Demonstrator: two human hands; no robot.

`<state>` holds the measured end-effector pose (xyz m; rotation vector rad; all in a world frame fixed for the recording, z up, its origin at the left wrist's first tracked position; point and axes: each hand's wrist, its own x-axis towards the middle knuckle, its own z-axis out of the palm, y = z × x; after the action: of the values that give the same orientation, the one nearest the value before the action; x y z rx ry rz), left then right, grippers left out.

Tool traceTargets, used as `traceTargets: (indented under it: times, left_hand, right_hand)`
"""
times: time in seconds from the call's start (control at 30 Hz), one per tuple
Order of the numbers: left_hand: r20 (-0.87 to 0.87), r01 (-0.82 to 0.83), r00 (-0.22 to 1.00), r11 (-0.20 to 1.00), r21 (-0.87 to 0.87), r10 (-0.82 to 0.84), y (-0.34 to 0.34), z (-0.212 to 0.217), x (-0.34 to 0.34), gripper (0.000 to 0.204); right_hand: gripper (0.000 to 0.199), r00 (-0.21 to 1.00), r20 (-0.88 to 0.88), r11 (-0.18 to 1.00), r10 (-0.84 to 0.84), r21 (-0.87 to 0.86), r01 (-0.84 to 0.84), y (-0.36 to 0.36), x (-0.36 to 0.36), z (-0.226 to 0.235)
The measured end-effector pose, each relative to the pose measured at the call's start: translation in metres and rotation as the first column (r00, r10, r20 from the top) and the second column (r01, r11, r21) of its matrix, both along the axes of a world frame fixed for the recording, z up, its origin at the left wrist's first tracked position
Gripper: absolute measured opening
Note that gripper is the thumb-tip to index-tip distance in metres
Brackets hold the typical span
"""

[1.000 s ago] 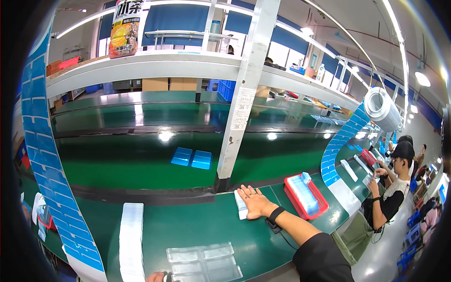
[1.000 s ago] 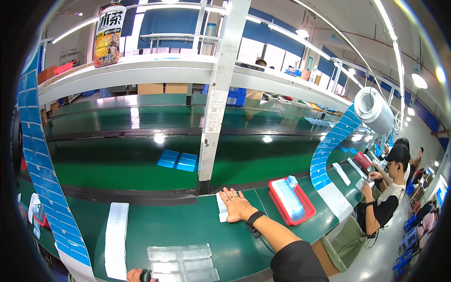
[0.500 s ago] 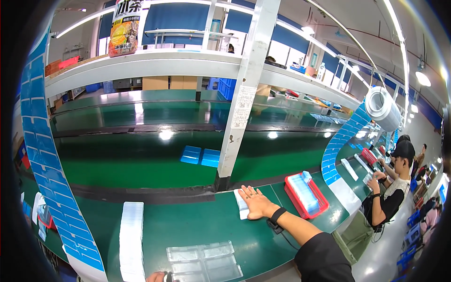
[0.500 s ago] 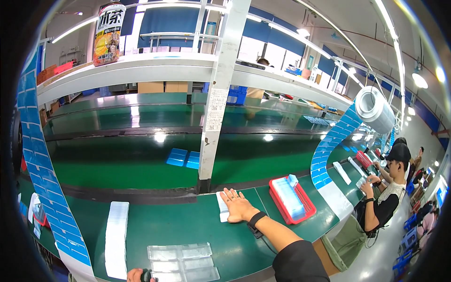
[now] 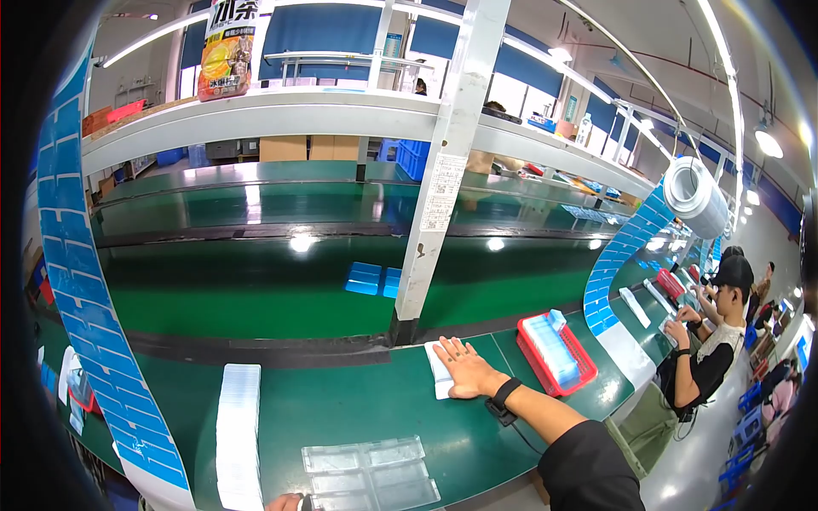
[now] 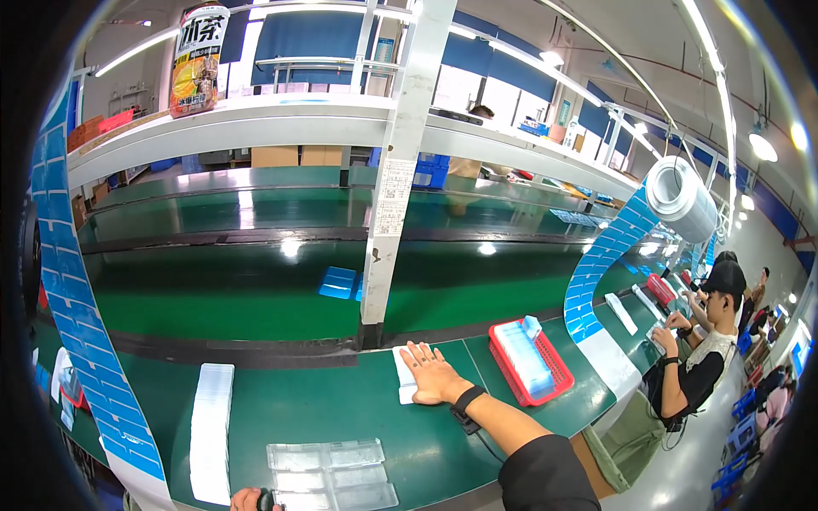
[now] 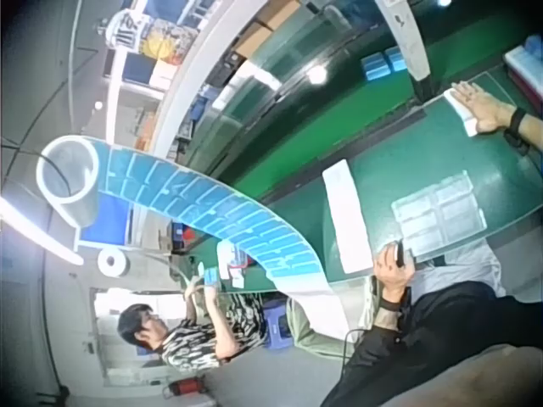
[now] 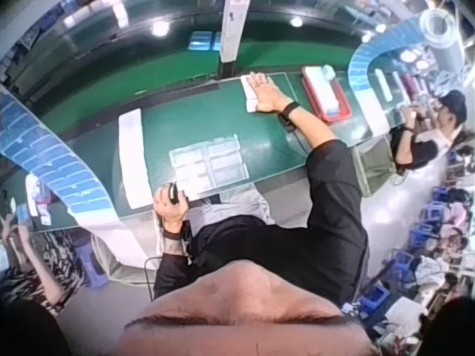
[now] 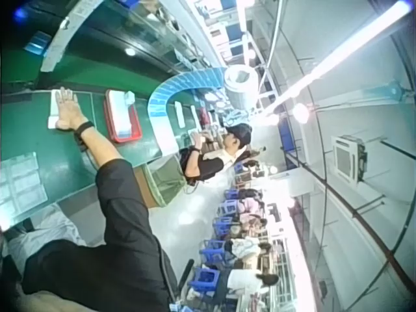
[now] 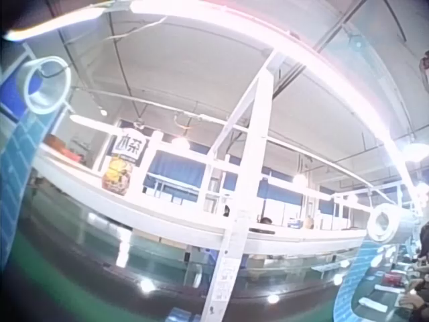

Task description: Applying white adhesive labels to blue plastic sheets on a factory assembly line.

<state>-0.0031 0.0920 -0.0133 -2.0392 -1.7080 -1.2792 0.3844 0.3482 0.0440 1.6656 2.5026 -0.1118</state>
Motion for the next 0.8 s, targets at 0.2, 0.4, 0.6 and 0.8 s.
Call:
traceTargets:
  times: [0.2,0.4,0.6,0.8]
  left_hand:
    - [0.014,-0.005,1.0,1.0,-0.012,0.005,0.0,0.003,0.001,0.038]
    - [0.012,0.002,1.0,1.0,-0.015,-0.001,0.001,0.001,0.0,0.038]
    - [0.01,-0.001,1.0,1.0,-0.011,0.001,0.0,0.001,0.0,0.039]
    - [0.004,0.001,1.0,1.0,-0.024,-0.001,0.0,0.0,0.0,0.039]
  right_hand:
    - [0.102,0.999,0.017,0.999,0.038,-0.019,-0.038,-0.004,0.001,0.006]
    - [0.101,0.998,0.032,0.998,0.046,-0.04,-0.044,-0.017,0.001,0.006]
    - [0.101,0.999,-0.003,0.998,0.053,-0.036,-0.053,-0.027,0.006,0.002]
    - [0.102,0.999,-0.007,0.998,0.047,-0.032,-0.047,-0.037,0.006,0.004]
